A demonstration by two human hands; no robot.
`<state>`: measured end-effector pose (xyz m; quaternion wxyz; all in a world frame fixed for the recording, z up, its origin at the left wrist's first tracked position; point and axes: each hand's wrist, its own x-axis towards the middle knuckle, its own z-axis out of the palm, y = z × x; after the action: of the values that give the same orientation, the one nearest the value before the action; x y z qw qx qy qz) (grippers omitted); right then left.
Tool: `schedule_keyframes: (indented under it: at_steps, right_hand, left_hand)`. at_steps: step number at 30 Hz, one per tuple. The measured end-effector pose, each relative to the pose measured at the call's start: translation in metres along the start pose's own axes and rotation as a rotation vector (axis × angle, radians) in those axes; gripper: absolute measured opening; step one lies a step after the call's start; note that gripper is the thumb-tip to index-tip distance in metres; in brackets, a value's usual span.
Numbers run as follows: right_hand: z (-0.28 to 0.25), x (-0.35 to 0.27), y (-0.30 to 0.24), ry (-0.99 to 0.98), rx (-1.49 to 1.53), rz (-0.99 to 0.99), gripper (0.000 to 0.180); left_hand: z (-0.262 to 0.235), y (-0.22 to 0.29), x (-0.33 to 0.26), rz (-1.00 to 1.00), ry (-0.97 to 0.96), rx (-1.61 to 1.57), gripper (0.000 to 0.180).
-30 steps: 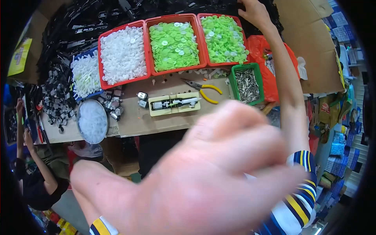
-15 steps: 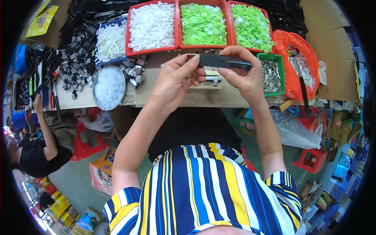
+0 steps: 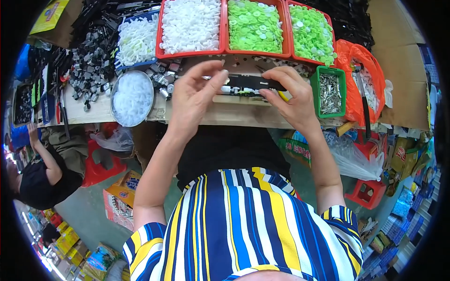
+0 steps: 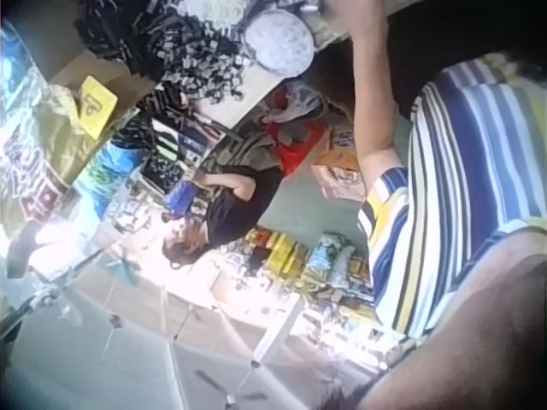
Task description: Assembling small electronic components using an assembly jig, pliers, and a small hammer to seat pins and parts.
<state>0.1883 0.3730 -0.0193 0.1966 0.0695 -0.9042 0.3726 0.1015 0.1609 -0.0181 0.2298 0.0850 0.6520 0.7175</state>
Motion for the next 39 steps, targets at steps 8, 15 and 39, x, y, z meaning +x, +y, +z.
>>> schedule_keyframes:
  at_steps: [8, 15, 39]
  right_hand:
    - [0.025, -0.010, 0.014, -0.017, 0.040, -0.020, 0.027]
    - [0.025, -0.010, 0.017, -0.040, -0.009, -0.023, 0.026]
    - [-0.149, -0.050, 0.112, 0.435, -0.713, 0.417, 0.025]
  left_hand:
    - [-0.036, -0.008, -0.005, 0.161, 0.196, 0.197, 0.030]
    - [-0.032, -0.017, -0.007, 0.118, 0.150, 0.213, 0.028]
    - [0.019, -0.051, 0.011, 1.074, -0.232, 1.053, 0.030]
